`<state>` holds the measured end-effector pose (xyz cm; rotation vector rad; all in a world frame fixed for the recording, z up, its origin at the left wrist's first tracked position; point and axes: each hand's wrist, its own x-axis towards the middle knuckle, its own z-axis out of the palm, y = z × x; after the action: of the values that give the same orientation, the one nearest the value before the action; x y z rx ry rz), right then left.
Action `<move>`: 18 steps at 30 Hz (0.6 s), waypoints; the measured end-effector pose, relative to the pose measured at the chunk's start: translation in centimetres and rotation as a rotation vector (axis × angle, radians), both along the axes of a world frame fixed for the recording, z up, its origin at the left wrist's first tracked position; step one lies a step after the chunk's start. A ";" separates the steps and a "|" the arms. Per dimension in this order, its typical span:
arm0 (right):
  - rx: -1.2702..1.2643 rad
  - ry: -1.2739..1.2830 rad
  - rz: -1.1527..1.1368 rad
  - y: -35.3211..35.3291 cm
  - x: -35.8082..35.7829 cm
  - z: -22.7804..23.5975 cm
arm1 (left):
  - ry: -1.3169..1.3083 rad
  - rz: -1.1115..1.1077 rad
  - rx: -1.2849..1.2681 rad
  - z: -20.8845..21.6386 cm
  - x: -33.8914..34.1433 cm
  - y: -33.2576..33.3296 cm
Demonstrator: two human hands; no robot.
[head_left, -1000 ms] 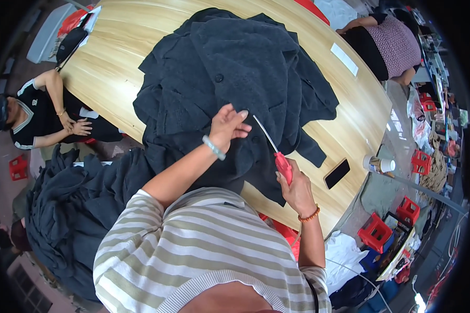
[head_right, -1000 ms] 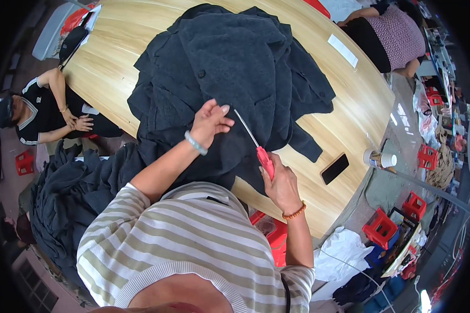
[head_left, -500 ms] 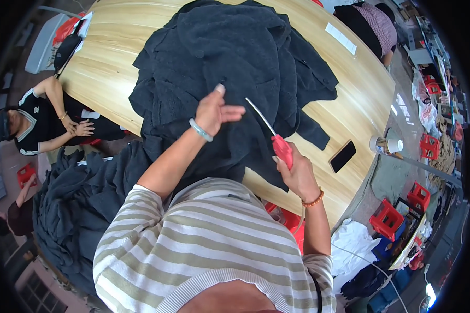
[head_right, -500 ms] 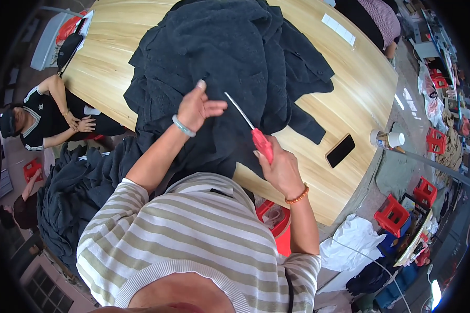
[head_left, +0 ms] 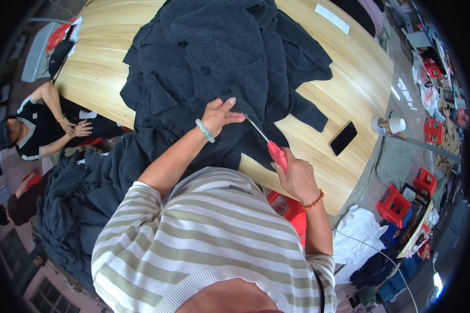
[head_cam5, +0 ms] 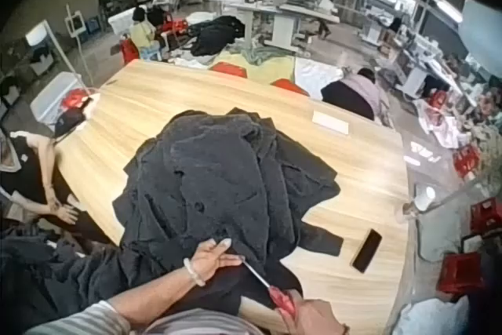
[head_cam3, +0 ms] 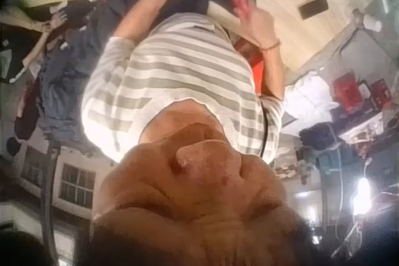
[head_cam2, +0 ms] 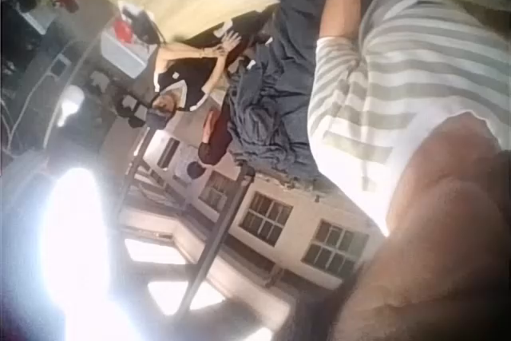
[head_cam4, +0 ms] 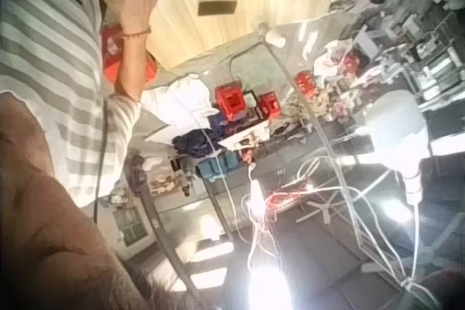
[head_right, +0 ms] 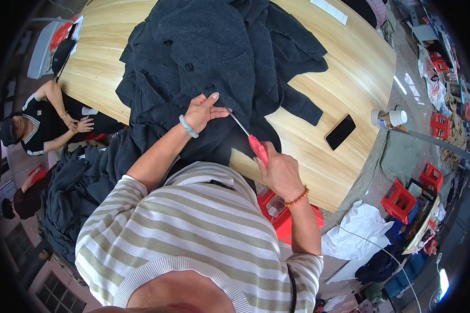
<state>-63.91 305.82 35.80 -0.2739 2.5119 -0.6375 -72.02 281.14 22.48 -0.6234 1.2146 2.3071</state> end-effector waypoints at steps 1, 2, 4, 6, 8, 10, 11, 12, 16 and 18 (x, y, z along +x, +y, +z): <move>-0.001 0.000 0.001 0.7 0.4 -0.1 | -0.042 0.014 0.069 0.0 0.0 0.0; 0.042 -0.012 0.013 1.4 1.1 -0.3 | -0.043 0.014 0.069 -0.2 0.2 -0.1; 0.087 -0.025 0.027 1.9 1.6 -0.2 | -0.032 -0.015 0.149 -0.7 0.6 -0.1; 0.087 -0.053 0.049 1.8 1.5 0.2 | -0.022 -0.017 0.118 -0.9 0.9 0.5; 0.037 -0.039 0.031 1.9 1.1 0.8 | 0.003 -0.008 0.086 -0.9 1.0 0.5; -0.020 -0.010 0.026 2.0 0.6 1.2 | -0.037 0.044 0.102 -1.1 0.9 -0.3; -0.083 0.006 -0.055 2.4 0.8 1.1 | -0.024 -0.026 0.021 0.0 0.5 -0.3; -0.148 0.024 -0.135 2.7 0.9 1.0 | -0.009 -0.094 -0.061 1.3 0.1 -0.3; -0.145 0.146 -0.219 3.6 1.0 -0.8 | 0.921 -0.528 -1.133 9.9 -4.6 -3.7; -0.116 0.181 -0.229 2.8 0.2 -0.6 | 1.139 -0.226 -1.377 11.5 -9.3 -4.7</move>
<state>-63.72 308.66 35.19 -0.0882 2.7078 -0.8866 -81.32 276.42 33.96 0.6213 3.1268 1.1874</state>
